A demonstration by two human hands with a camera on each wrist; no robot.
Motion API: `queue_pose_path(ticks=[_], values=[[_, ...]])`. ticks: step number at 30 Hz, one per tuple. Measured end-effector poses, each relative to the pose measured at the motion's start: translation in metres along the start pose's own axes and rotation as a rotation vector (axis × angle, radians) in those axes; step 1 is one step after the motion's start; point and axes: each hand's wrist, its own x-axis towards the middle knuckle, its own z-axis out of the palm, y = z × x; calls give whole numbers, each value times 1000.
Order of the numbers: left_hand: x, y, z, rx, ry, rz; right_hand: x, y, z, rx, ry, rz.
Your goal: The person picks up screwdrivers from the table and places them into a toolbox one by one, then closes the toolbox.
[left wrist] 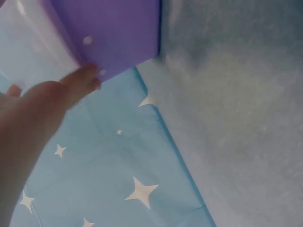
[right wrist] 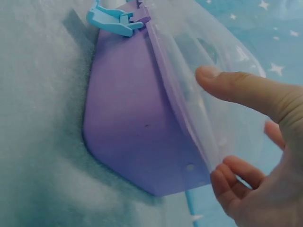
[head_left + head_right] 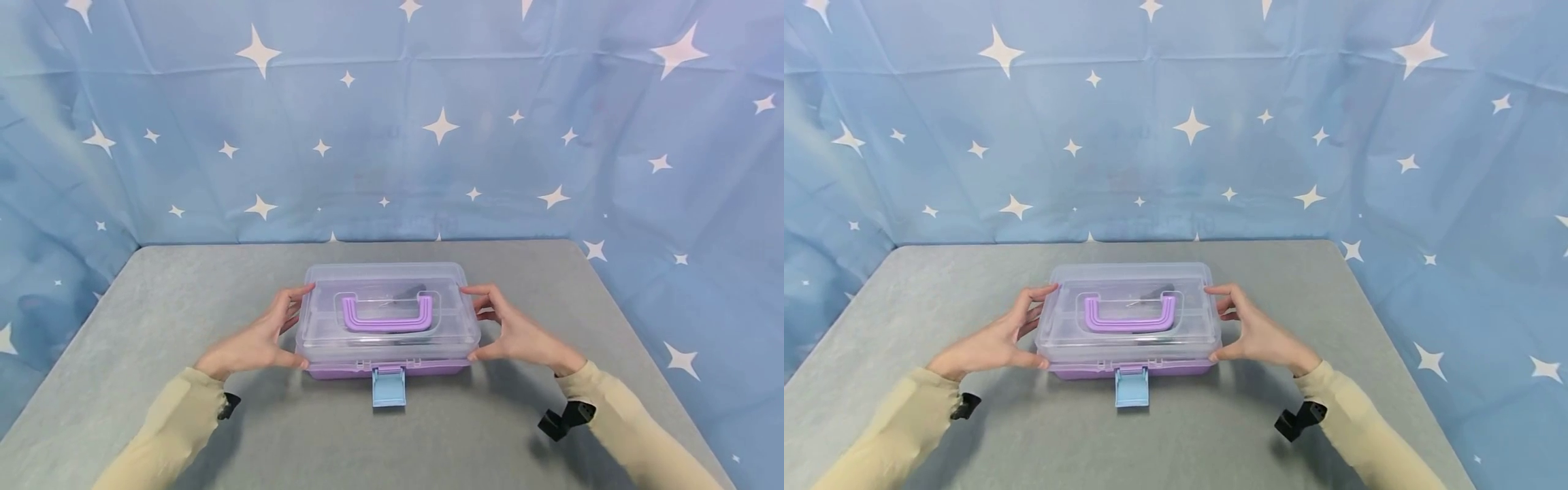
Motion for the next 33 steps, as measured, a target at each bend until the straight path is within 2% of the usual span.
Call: queue_pose_path(ticks=[8,14,19,23,28,33], values=[[-1,-3,0,-31,4,-6,-4,6,3,11,16,-52],[0,-2,-6,6,-19,-9,-3,6,3,4,14,-43],[3,-2,-9,25,-22,-31,-6,10,4,39,8,-42],[7,-3,-9,16,-32,-49,-12,14,5,62,44,-57],[10,-1,-11,50,-51,-74,-20,19,4,72,97,-47],[11,0,-13,53,-59,-76,-29,24,2,65,108,-56]])
